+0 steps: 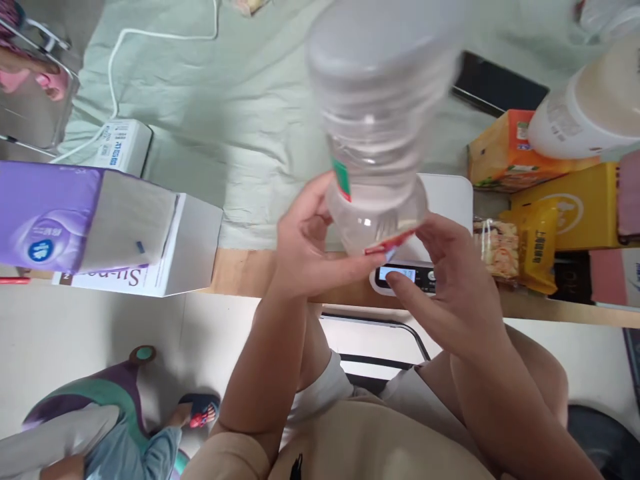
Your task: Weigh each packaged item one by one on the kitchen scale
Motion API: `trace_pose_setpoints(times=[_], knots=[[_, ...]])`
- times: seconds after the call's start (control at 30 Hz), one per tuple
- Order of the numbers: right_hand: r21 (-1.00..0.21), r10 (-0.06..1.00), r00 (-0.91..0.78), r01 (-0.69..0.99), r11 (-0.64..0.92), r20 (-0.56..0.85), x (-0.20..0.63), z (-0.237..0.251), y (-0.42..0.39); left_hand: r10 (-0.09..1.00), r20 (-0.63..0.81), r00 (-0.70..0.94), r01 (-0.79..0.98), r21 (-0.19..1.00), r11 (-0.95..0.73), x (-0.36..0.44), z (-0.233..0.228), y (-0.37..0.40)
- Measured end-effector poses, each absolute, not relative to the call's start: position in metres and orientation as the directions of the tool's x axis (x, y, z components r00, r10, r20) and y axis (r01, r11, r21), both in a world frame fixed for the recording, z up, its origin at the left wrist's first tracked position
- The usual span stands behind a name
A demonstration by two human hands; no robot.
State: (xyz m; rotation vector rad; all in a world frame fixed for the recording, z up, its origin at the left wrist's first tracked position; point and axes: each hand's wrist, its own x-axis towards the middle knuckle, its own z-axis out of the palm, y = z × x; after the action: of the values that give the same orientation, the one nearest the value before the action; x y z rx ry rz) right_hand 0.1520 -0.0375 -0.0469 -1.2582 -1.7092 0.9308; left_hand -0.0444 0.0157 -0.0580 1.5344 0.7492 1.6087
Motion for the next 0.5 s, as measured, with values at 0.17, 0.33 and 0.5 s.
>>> trace_pose_setpoints(times=[0.17, 0.33, 0.5], knots=[[-0.939, 0.966, -0.127, 0.236, 0.249, 0.224, 0.165, -0.049, -0.036, 0.809, 0.540, 0.233, -0.325, 0.827, -0.458, -0.010, -0.051, 0.019], [-0.958, 0.966, 0.004, 0.125, 0.257, 0.259, 0.171, -0.059, -0.016, 0.832, 0.508, 0.223, -0.214, 0.858, -0.467, 0.001, -0.070, 0.037], [-0.949, 0.962, -0.012, 0.162, 0.272, 0.273, 0.180, -0.068, 0.003, 0.853, 0.435, 0.288, -0.058, 0.897, -0.438, 0.003, -0.079, 0.037]])
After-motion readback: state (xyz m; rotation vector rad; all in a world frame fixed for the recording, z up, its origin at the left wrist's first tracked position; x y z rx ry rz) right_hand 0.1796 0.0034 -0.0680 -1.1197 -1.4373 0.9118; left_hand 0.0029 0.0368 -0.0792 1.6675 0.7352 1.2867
